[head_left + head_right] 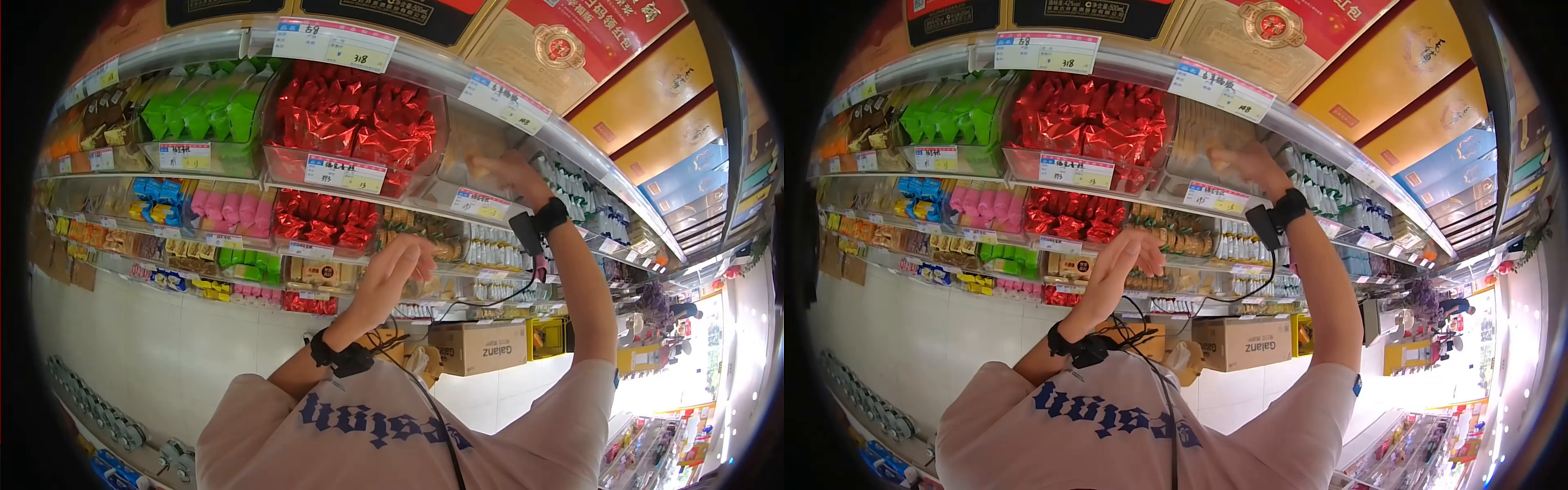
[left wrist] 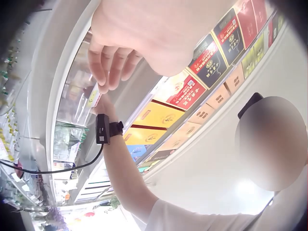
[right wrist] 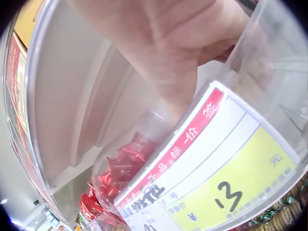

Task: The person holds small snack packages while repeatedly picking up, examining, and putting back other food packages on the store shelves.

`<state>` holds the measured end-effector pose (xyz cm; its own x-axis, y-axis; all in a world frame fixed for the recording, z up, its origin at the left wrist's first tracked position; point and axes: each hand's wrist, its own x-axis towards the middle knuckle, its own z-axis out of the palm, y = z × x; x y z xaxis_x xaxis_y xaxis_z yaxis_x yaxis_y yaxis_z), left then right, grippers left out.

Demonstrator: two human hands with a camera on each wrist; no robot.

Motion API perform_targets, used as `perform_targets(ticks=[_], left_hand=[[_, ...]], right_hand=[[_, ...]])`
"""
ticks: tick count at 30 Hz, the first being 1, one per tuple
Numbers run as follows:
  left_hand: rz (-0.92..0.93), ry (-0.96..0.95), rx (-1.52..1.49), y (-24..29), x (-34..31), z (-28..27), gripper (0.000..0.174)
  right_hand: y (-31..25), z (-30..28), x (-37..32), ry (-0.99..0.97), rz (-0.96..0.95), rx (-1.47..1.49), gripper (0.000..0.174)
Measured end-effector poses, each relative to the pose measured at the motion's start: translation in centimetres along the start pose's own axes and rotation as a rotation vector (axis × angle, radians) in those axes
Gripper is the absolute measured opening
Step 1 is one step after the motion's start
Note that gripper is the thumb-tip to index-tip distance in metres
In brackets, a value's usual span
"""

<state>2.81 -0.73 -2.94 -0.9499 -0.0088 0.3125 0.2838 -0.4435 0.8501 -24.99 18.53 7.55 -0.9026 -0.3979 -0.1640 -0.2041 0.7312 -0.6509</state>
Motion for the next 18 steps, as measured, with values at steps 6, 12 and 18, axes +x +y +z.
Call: perform_targets(ticks=[6,12,18], left_hand=[[-0.007,0.003,-0.031,0.4,-0.8,-0.6,0.034],[-0.068,0.064,-0.019,0.5,-1.5,-1.7,0.032],[-0.022,0.057,0.005,0.4,-1.3,-2.1,0.033]], right_hand=[[1.0,0.4,1.6,0.007,0.039,0.052,0.058],[0.3,-0.9,0.3,-0.018,0.063,0.067,0.055],[0.6,0.0,1.6,0.024,0.037,-0.151,0.058]])
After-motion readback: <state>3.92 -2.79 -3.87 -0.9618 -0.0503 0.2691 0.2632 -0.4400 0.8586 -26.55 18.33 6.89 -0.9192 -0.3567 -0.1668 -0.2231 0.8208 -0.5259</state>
